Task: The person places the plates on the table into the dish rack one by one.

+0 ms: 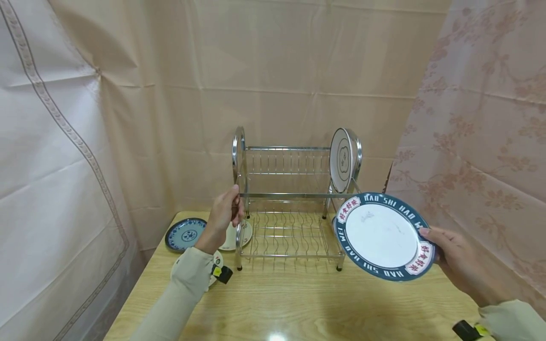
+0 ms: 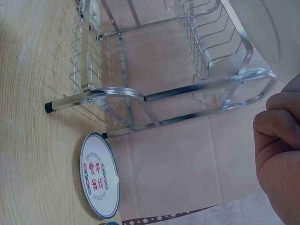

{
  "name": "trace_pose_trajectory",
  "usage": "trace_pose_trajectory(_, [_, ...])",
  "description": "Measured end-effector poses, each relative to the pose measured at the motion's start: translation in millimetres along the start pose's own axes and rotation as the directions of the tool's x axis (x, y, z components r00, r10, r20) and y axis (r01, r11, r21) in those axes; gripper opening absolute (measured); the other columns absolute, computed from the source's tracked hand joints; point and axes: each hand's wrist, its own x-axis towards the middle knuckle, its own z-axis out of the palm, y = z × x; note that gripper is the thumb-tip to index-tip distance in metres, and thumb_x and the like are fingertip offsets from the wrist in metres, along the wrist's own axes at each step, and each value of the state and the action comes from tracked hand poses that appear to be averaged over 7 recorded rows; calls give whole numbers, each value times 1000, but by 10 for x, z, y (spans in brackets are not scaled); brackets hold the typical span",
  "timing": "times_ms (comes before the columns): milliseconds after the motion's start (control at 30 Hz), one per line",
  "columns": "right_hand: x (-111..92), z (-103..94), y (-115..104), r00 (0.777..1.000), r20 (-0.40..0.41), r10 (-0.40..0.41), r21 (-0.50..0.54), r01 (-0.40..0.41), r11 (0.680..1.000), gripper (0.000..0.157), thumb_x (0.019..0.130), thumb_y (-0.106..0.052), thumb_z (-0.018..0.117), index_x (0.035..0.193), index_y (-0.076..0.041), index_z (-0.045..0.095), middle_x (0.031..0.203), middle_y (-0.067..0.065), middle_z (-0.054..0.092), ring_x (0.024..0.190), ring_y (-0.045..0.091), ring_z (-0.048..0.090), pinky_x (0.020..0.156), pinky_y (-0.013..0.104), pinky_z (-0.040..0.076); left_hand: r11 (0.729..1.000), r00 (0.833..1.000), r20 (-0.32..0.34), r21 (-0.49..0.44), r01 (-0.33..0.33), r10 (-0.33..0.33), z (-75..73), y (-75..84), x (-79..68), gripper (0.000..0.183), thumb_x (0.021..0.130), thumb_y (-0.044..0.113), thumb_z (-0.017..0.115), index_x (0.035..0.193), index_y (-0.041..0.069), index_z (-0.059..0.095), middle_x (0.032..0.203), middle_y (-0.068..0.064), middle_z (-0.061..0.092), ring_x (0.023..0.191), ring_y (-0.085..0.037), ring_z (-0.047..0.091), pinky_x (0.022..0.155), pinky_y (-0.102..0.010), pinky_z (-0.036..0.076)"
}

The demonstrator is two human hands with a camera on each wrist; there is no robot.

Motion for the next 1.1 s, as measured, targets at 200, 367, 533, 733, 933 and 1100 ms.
trace_pose_trajectory(200, [-1,52,-19,999,-47,-16,-54,13,998,42,112,-7,38,102,-15,78,78,4,72,62,8,65,55,21,51,1000,1000,0,-3,-3,3,16,-5,-14,46,110,42,42,79,9,46,62,-2,52,44,-12,40,45,-22,35])
trace_pose_trajectory(367, [20,90,-45,998,-63,-26,-84,20,996,40,112,-8,39,103,-15,77,79,5,72,63,10,66,57,22,52,1000,1000,-4,-8,4,-4,17,-12,-12,46,111,41,42,79,9,46,62,-3,52,44,-12,40,45,-22,36])
trace_pose_trajectory(533, [32,127,-73,996,-86,-31,-125,20,992,37,111,-9,41,102,-14,77,80,6,73,65,13,67,60,23,55,1000,1000,-9,-15,-3,3,24,-13,-12,45,111,40,43,78,9,46,61,-3,52,44,-12,39,44,-22,35])
trace_pose_trajectory(733, [52,177,-104,990,-138,-38,-136,19,991,35,111,-11,44,97,-9,76,76,7,71,62,13,65,59,23,52,1000,1000,-8,-15,-2,2,18,-25,-3,45,110,41,43,78,9,46,62,-4,52,44,-11,39,44,-22,35])
trace_pose_trajectory(933, [85,228,-127,977,-199,-79,-120,56,991,32,110,-10,47,92,-8,75,69,5,68,56,9,58,50,25,44,1000,1000,-10,-15,-8,8,25,-29,-8,46,110,41,43,77,9,47,61,-4,52,44,-11,39,43,-22,35])
trace_pose_trajectory(1100, [98,244,-136,968,-233,-92,-167,53,985,29,110,-12,49,94,-9,73,69,3,64,56,11,51,49,29,37,1000,1000,-14,-19,-4,4,30,-31,-8,44,110,39,45,79,8,46,61,-2,52,43,-10,39,43,-21,35])
